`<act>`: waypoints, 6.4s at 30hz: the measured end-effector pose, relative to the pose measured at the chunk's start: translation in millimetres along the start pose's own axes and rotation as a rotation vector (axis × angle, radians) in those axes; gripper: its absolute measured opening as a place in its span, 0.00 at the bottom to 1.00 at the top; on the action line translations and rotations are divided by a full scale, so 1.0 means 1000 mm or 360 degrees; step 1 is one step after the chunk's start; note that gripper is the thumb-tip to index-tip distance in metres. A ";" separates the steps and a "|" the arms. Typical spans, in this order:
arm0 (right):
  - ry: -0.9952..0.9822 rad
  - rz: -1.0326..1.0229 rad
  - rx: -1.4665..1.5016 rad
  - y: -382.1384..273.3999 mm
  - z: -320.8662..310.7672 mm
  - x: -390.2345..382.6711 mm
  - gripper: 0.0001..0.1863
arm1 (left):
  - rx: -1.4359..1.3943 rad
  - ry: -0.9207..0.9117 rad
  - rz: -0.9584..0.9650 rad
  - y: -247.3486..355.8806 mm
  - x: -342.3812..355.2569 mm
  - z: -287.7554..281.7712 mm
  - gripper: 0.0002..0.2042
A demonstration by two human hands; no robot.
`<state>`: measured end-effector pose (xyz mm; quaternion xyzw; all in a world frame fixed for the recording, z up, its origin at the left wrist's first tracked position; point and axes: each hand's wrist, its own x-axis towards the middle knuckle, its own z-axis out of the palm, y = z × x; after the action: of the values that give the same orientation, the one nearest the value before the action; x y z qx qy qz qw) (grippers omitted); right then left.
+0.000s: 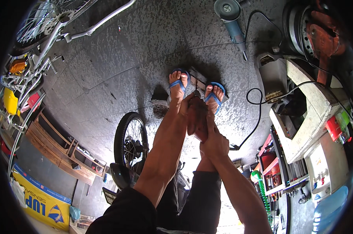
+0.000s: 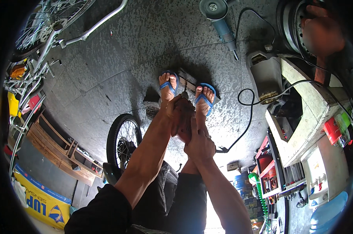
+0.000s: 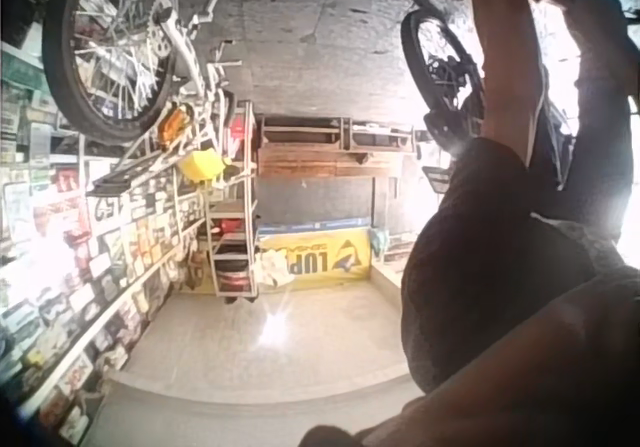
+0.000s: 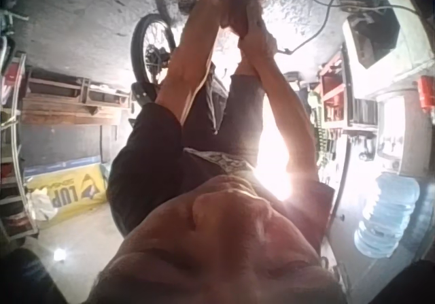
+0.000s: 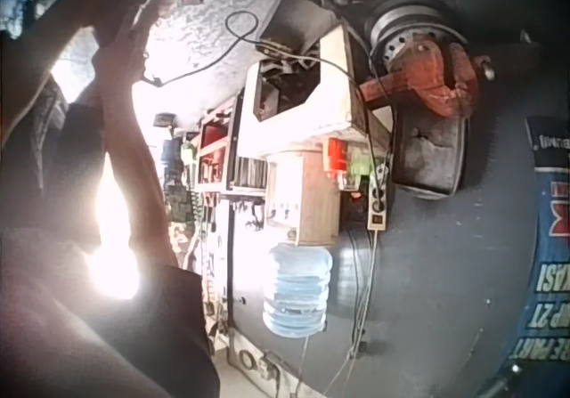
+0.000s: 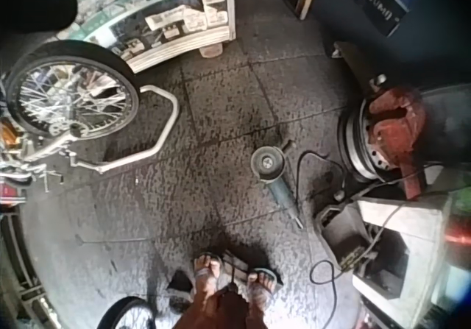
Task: The person uses a corded drill to make holes in a small metal bar placed on the floor. They then use an angle grinder to sharpen the drill bit, creating sparks. The person repeats the drilling and grinding process on the same metal bar multiple times.
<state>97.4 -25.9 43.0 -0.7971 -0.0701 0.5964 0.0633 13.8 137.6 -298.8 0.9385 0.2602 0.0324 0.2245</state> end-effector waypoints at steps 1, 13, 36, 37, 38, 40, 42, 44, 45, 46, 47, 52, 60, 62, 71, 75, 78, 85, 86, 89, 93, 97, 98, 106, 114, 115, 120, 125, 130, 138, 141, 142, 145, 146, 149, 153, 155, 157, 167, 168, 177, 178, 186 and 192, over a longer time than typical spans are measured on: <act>0.0012 -0.0015 0.0003 0.000 -0.002 0.002 0.59 | 0.0007 0.0019 -0.0002 0.001 0.001 0.000 0.16; 0.0085 -0.0110 -0.0006 0.012 -0.003 -0.004 0.58 | -0.3165 -0.0853 -0.2255 0.097 -0.035 -0.107 0.17; -0.0297 -0.0573 0.1133 0.077 -0.110 -0.036 0.56 | -0.3669 -0.0264 -0.1595 0.246 0.026 -0.229 0.11; -0.0281 -0.0712 0.1112 0.065 -0.111 -0.040 0.61 | -0.3533 -0.0368 -0.1508 0.244 0.012 -0.224 0.16; -0.0231 -0.0721 0.1134 0.044 -0.115 -0.052 0.68 | -0.3358 -0.0388 -0.1298 0.251 0.012 -0.238 0.19; 0.0203 -0.0882 0.0351 0.034 -0.121 -0.073 0.69 | -0.2969 -0.0389 -0.0896 0.257 0.010 -0.273 0.25; 0.0226 -0.0918 0.0354 0.021 -0.119 -0.097 0.68 | -0.2729 -0.0316 -0.0766 0.258 -0.004 -0.300 0.31; 0.0230 -0.0954 0.0355 0.003 -0.122 -0.119 0.66 | -0.2483 -0.0282 -0.0621 0.252 -0.009 -0.323 0.35; 0.0218 -0.0955 0.0368 -0.009 -0.120 -0.132 0.65 | -0.2354 -0.0304 -0.0554 0.247 -0.014 -0.342 0.35; 0.0203 -0.0957 0.0380 -0.020 -0.115 -0.142 0.65 | -0.2626 -0.0392 -0.0652 0.247 -0.016 -0.363 0.34; 0.0267 -0.0967 0.0389 -0.026 -0.109 -0.148 0.62 | -0.2891 -0.0483 -0.0778 0.251 -0.016 -0.390 0.33; 0.0555 -0.1180 0.0442 -0.026 -0.068 -0.164 0.60 | -0.2506 -0.0355 -0.0439 0.243 -0.038 -0.458 0.35; 0.0796 -0.1505 0.0283 -0.061 -0.057 -0.190 0.64 | -0.2745 -0.0168 -0.0239 0.231 -0.047 -0.523 0.31; 0.0786 -0.1519 0.0286 -0.066 -0.056 -0.194 0.64 | -0.2725 -0.0149 -0.0221 0.229 -0.049 -0.530 0.31; 0.0694 -0.1580 0.0374 -0.051 -0.041 -0.181 0.62 | -0.2703 -0.0012 -0.0256 0.235 -0.062 -0.529 0.30; 0.0728 -0.1484 0.0303 -0.052 -0.039 -0.192 0.62 | -0.2668 -0.0052 -0.0315 0.233 -0.068 -0.520 0.31; 0.0825 -0.1475 0.0205 -0.052 -0.039 -0.197 0.62 | -0.2675 -0.0062 -0.0330 0.235 -0.069 -0.519 0.31; 0.1127 -0.1511 0.0069 -0.048 -0.041 -0.205 0.56 | -0.2308 0.0113 -0.0565 0.263 -0.058 -0.507 0.25; 0.1216 -0.1482 -0.0038 -0.045 -0.036 -0.199 0.56 | -0.2144 0.0082 -0.0740 0.269 -0.055 -0.506 0.23; 0.0814 -0.1247 -0.0001 -0.043 -0.053 -0.193 0.55 | -0.1825 0.0050 -0.1073 0.273 -0.042 -0.479 0.20; 0.0245 -0.1174 -0.0154 -0.019 -0.093 -0.149 0.48 | -0.1904 -0.0027 -0.1200 0.229 -0.053 -0.364 0.16; 0.0114 -0.0927 0.0115 0.040 -0.141 0.032 0.37 | -0.2014 -0.0354 -0.1058 0.178 -0.029 -0.277 0.13; 0.0154 -0.0872 0.0391 0.043 -0.150 0.069 0.34 | -0.1791 -0.0451 -0.1023 0.161 -0.022 -0.252 0.12; 0.0910 -0.0781 -0.0250 0.054 -0.219 0.321 0.38 | -0.1740 -0.0850 -0.0625 0.052 0.042 -0.106 0.12; 0.0879 -0.0626 0.0080 0.057 -0.206 0.384 0.45 | -0.1329 -0.0454 -0.0519 0.031 0.058 -0.072 0.16; 0.0917 -0.0619 0.0160 0.062 -0.215 0.383 0.47 | -0.1143 -0.0380 -0.0504 0.043 0.069 -0.065 0.20; 0.0348 -0.0346 0.1206 0.078 -0.212 0.403 0.51 | -0.0351 -0.0247 -0.0601 0.060 0.079 -0.055 0.25; -0.0390 -0.0625 0.2481 0.048 -0.180 0.390 0.46 | -0.0306 -0.0241 -0.0753 0.064 0.084 -0.049 0.23; -0.1085 -0.1275 0.2583 0.068 -0.174 0.422 0.41 | -0.0261 -0.0288 -0.0837 0.079 0.088 -0.044 0.24; -0.0907 -0.1202 0.2762 0.059 -0.169 0.431 0.34 | -0.0101 -0.0512 -0.1130 0.089 0.101 -0.047 0.26; -0.1014 -0.1261 0.2687 0.060 -0.171 0.434 0.33 | 0.0481 0.0194 -0.0696 0.102 0.090 -0.041 0.29; -0.0980 -0.1272 0.2636 0.056 -0.169 0.426 0.33 | 0.0286 0.0317 -0.0524 0.108 0.093 -0.045 0.29; -0.0791 -0.1129 0.2529 0.057 -0.154 0.403 0.32 | -0.0351 0.0329 -0.0234 0.146 0.090 -0.041 0.28; -0.0723 -0.1078 0.2491 0.054 -0.152 0.395 0.31 | -0.0589 0.0146 -0.0262 0.162 0.088 -0.033 0.26; -0.0617 -0.1114 0.2510 0.045 -0.147 0.371 0.31 | -0.0606 -0.0328 -0.0264 0.186 0.094 -0.025 0.24; -0.0445 -0.1225 0.2357 0.044 -0.151 0.356 0.32 | -0.0648 -0.0354 -0.0330 0.187 0.086 -0.031 0.24; -0.0463 -0.1241 0.2347 0.045 -0.156 0.354 0.32 | -0.0593 -0.0350 -0.0348 0.194 0.090 -0.035 0.24; -0.0467 -0.1244 0.2360 0.043 -0.158 0.352 0.32 | -0.0535 -0.0304 -0.0244 0.192 0.087 -0.032 0.27; -0.0338 -0.1314 0.1919 0.062 -0.177 0.334 0.30 | 0.0078 0.0295 -0.1006 0.108 0.093 -0.041 0.34; -0.0299 -0.1316 0.1804 0.067 -0.176 0.330 0.30 | -0.0117 0.0034 -0.1170 0.095 0.096 -0.036 0.34; 0.0098 -0.1153 0.0940 0.101 -0.166 0.255 0.29 | -0.1480 -0.0261 -0.0529 0.065 0.025 -0.097 0.24; 0.0173 -0.1134 0.0794 0.102 -0.168 0.241 0.28 | -0.1523 -0.0264 -0.0486 0.064 0.020 -0.103 0.23; 0.0359 -0.1201 0.0128 0.085 -0.172 0.187 0.37 | -0.1443 -0.0035 -0.0351 0.075 -0.004 -0.098 0.22; 0.0454 -0.1090 -0.0196 0.085 -0.179 0.178 0.40 | -0.1190 0.0136 -0.0665 0.100 -0.002 -0.100 0.22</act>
<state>321.7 -78.8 -90.3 -0.8050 -0.3588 0.4182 0.2200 41.3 100.4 -165.4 0.7175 0.4240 0.1172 0.5401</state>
